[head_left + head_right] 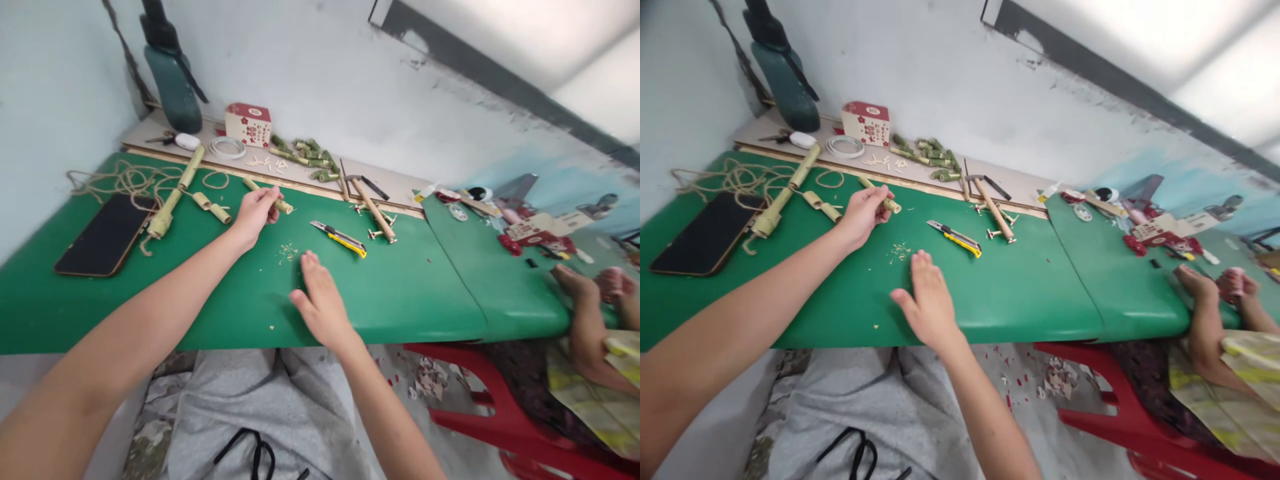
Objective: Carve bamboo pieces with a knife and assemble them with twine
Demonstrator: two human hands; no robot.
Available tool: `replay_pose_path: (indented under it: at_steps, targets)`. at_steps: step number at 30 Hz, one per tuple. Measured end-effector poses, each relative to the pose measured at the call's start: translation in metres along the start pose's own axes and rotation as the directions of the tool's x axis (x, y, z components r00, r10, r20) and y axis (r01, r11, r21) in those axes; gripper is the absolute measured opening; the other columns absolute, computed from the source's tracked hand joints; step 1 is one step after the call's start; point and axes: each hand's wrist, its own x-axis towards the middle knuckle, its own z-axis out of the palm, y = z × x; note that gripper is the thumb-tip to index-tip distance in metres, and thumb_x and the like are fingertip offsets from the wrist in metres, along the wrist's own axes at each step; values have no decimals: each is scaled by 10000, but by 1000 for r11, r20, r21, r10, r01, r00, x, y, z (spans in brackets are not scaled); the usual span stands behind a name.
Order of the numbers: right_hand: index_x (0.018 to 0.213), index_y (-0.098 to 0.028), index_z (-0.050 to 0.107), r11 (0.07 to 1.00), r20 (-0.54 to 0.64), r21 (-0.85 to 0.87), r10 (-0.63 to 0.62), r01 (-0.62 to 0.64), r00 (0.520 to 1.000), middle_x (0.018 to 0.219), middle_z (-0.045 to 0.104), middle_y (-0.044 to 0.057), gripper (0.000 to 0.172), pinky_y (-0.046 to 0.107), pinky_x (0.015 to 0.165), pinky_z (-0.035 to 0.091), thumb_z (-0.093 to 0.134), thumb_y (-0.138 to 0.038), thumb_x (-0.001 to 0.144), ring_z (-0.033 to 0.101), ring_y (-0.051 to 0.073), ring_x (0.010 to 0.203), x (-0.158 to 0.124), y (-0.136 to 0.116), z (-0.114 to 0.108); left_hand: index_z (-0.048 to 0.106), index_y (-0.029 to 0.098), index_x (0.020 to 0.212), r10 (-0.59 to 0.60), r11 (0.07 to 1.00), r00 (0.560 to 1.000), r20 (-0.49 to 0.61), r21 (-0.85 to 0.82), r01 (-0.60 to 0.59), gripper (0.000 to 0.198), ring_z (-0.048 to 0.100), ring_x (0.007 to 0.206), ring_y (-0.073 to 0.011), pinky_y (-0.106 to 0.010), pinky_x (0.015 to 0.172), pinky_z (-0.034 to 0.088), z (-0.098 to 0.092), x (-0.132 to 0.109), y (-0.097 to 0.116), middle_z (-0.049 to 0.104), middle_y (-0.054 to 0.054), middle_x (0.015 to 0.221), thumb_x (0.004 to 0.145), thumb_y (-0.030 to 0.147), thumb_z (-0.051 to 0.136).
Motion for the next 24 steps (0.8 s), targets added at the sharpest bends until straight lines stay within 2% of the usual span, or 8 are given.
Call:
replay_pose_path:
  at_steps: [3, 6, 11, 13, 15, 18, 20, 24]
  targets:
    - [1766, -242, 254, 981, -26, 185, -47, 51, 999, 1832, 206, 75, 941, 493, 1406, 202, 271, -830, 1031, 188, 252, 1713, 36, -24, 7, 688, 167, 826, 14, 1000, 1000, 5, 19, -14, 390, 539, 470, -73, -176, 470, 385, -4, -4, 3, 610, 27, 566, 887, 527, 825]
    - [1744, -236, 333, 976, -85, 218, -8, 26, 996, 1816, 271, 85, 954, 499, 1407, 193, 280, -852, 1017, 221, 268, 1706, 62, -8, -11, 686, 173, 828, 31, 999, 999, -11, 6, -31, 388, 544, 473, -77, -179, 470, 388, -7, -2, 7, 608, 27, 569, 878, 531, 827]
    - [1661, -183, 501, 989, 95, 49, -140, 136, 985, 1753, 403, 128, 934, 526, 1401, 185, 298, -835, 1024, 302, 296, 1682, 82, 5, -16, 685, 177, 840, 70, 997, 997, -31, -10, -71, 359, 559, 480, -76, -178, 475, 407, -6, 4, 9, 608, 32, 582, 882, 505, 823]
    - [1668, -221, 491, 962, 206, 109, -269, 252, 941, 1753, 404, 99, 885, 507, 1394, 220, 321, -816, 1034, 325, 265, 1674, 81, -10, -5, 687, 179, 836, 89, 996, 996, -32, 14, -88, 357, 549, 474, -74, -179, 471, 400, -7, 4, 10, 601, 37, 573, 882, 507, 821]
    - [1671, -261, 485, 935, 189, 228, -315, 271, 930, 1750, 416, 63, 871, 472, 1383, 266, 285, -824, 1037, 356, 233, 1660, 75, -25, 2, 687, 185, 822, 136, 990, 990, -48, 56, -133, 356, 540, 470, -73, -183, 470, 398, -9, 3, 14, 587, 42, 563, 882, 509, 821]
    - [1647, -245, 526, 929, -70, 342, -123, 140, 990, 1731, 460, 78, 928, 466, 1379, 280, 231, -860, 1017, 391, 247, 1644, 58, -23, -9, 688, 198, 814, 276, 959, 956, -94, 88, -268, 358, 545, 485, -72, -188, 480, 414, -14, -4, 34, 587, 43, 588, 881, 522, 824]
    - [1638, -242, 539, 941, -185, 336, 31, 33, 982, 1715, 486, 101, 911, 500, 1378, 280, 286, -856, 1014, 409, 275, 1635, 41, -5, -24, 689, 210, 820, 378, 926, 916, -132, 72, -372, 370, 547, 498, -70, -191, 481, 424, -18, -17, 57, 602, 37, 635, 876, 549, 826]
    - [1651, -224, 518, 988, -190, 127, 107, -83, 976, 1729, 451, 146, 934, 613, 1375, 251, 300, -859, 1001, 390, 341, 1641, 3, 27, -33, 727, 242, 839, 509, 861, 847, -154, 72, -504, 336, 537, 554, -79, -209, 502, 457, -34, -80, 104, 597, 21, 709, 857, 557, 842]
